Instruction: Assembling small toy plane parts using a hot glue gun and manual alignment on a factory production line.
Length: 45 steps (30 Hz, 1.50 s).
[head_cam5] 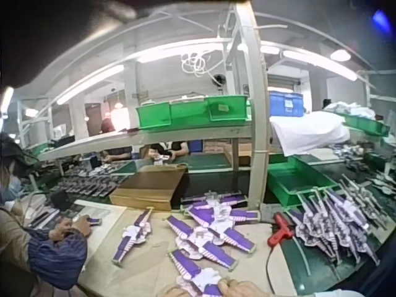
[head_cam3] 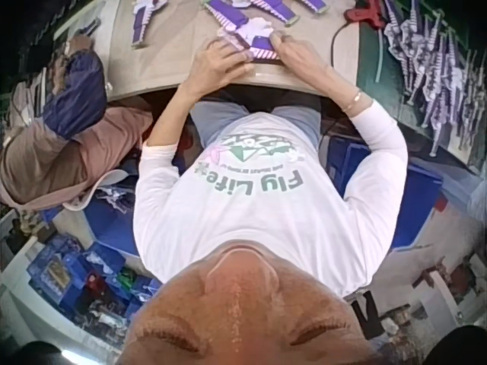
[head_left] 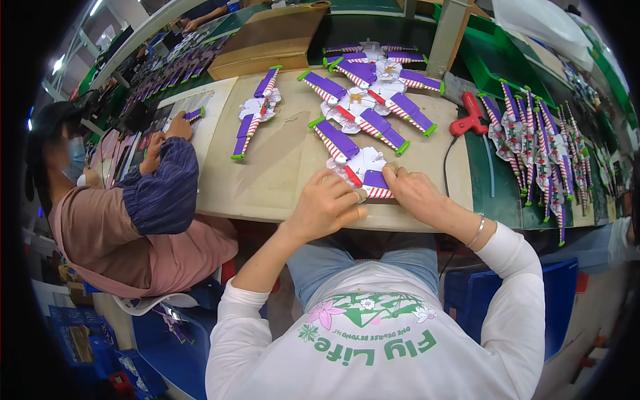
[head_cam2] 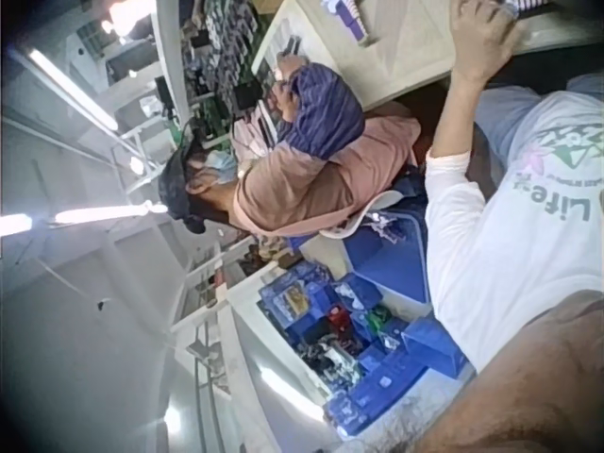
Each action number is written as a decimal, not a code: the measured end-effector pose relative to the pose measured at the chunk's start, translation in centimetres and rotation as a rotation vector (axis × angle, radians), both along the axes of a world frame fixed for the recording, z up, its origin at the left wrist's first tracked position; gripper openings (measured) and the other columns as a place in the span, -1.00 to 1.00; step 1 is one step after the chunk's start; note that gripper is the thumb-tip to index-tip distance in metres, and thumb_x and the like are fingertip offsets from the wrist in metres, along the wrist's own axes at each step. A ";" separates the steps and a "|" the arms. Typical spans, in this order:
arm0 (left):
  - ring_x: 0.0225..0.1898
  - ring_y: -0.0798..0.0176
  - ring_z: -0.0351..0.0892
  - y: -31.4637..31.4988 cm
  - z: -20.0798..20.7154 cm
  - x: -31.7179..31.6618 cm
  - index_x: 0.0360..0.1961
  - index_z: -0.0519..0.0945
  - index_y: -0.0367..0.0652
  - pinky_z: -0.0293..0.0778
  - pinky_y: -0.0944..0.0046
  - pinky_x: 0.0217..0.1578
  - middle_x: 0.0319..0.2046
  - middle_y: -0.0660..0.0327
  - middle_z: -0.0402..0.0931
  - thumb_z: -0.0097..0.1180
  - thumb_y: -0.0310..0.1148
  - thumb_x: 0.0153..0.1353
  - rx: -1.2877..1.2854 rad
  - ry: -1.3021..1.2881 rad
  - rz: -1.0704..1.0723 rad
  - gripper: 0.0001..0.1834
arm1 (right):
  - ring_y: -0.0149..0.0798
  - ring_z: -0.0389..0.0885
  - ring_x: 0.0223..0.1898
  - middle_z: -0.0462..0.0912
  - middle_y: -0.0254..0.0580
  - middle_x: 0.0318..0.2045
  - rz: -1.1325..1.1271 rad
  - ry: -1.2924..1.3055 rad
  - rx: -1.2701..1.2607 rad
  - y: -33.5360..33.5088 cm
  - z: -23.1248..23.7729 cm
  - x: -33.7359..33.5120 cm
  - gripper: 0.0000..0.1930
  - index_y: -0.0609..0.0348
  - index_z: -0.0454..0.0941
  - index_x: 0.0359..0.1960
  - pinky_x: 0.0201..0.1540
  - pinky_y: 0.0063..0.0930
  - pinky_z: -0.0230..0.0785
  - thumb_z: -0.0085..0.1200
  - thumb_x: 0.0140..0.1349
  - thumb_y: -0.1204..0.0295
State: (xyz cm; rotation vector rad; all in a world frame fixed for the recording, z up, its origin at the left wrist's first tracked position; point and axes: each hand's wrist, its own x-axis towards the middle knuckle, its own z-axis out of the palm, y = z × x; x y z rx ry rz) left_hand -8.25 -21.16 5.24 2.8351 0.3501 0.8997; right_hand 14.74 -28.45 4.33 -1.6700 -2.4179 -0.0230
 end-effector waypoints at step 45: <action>-0.54 0.41 0.45 -2.8 -4.8 1.6 -0.12 0.42 -0.25 0.37 0.37 -0.53 -0.48 0.20 0.52 0.23 -0.49 0.16 -0.877 -0.271 0.261 -0.69 | -0.57 0.36 -0.48 0.54 -0.37 -0.48 0.047 1.018 -0.149 0.2 -0.1 -3.3 -0.78 0.22 0.62 -0.18 -0.43 -0.60 0.27 0.23 0.14 0.44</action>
